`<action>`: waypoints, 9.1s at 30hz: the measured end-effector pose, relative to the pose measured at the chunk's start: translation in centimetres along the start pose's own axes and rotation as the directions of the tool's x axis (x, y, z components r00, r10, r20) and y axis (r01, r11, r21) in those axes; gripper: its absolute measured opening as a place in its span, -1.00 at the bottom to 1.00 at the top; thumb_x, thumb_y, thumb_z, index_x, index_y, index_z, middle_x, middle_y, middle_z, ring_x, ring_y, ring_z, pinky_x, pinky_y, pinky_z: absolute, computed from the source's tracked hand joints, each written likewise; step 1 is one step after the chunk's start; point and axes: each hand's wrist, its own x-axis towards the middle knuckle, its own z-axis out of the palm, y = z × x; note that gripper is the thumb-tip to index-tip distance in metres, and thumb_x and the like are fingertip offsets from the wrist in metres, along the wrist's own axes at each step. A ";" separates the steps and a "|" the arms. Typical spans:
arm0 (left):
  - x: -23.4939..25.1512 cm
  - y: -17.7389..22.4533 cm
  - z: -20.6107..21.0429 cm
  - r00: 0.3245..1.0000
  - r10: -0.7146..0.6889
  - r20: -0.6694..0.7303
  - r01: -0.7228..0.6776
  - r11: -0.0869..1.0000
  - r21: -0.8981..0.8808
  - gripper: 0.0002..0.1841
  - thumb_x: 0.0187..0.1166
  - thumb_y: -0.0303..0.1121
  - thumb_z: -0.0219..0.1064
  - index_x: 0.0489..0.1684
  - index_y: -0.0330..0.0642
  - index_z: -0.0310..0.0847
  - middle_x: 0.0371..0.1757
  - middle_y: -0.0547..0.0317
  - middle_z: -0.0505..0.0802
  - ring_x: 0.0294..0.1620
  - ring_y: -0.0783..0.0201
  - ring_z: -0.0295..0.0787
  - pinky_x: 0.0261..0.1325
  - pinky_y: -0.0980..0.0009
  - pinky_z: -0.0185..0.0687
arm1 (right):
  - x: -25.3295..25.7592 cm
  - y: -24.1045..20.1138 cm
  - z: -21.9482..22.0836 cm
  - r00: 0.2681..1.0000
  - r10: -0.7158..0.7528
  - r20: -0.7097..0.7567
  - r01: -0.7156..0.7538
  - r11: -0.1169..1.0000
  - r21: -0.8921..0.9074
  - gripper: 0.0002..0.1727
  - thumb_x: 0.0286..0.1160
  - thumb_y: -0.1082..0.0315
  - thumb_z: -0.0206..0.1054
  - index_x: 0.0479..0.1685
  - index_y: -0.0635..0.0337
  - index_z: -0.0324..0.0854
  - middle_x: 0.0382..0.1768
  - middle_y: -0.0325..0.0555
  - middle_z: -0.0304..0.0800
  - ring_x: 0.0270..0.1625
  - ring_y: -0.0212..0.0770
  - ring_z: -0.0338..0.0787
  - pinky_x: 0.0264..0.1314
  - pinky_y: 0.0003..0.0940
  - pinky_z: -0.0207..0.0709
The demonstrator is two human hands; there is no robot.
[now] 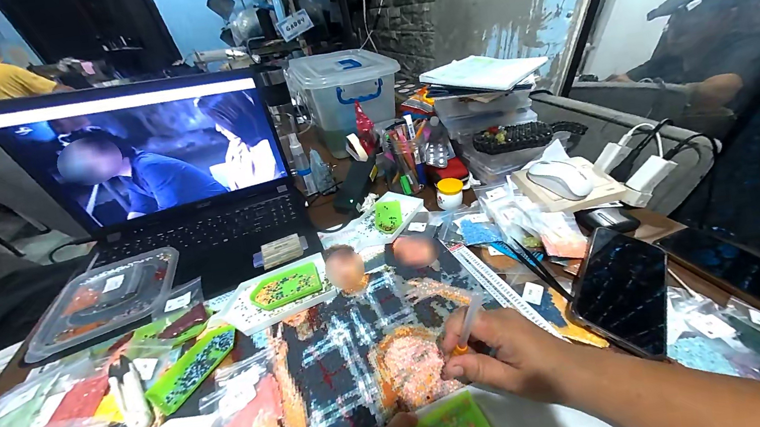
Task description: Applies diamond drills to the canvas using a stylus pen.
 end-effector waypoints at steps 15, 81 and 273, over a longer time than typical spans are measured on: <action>0.0 0.3 -0.1 0.997 -0.074 -0.014 0.073 0.997 -0.019 -0.37 0.57 -0.08 0.45 0.54 -0.30 0.56 -0.05 -0.26 0.88 -0.11 -0.24 0.85 0.00 -0.26 0.67 | -0.2 -0.4 -0.1 0.997 -0.037 -0.075 0.035 0.999 -0.033 -0.72 0.79 0.19 0.20 0.03 0.28 0.55 -0.40 -0.09 0.66 -0.39 -0.47 0.61 -0.25 -0.65 0.53; 0.2 -0.5 -0.1 0.999 0.036 0.002 -0.036 0.999 -0.014 -0.39 0.56 -0.16 0.48 0.52 -0.35 0.55 -0.07 -0.32 0.86 -0.10 -0.28 0.84 0.02 -0.27 0.67 | -0.2 0.0 -0.9 0.996 0.071 -0.047 -0.068 0.996 0.060 -0.72 0.79 0.23 0.16 -0.02 0.32 0.58 -0.44 -0.17 0.60 -0.43 -0.55 0.51 -0.31 -0.70 0.42; 0.4 -1.7 -0.6 0.992 0.127 0.006 -0.126 0.991 -0.041 -0.42 0.48 -0.21 0.54 0.42 -0.39 0.62 -0.01 -0.33 0.84 -0.10 -0.24 0.82 0.05 -0.25 0.68 | 0.1 -0.2 -1.6 0.989 0.144 -0.024 -0.139 0.981 0.139 -0.72 0.76 0.25 0.19 -0.01 0.36 0.60 -0.43 -0.21 0.59 -0.43 -0.57 0.49 -0.32 -0.67 0.39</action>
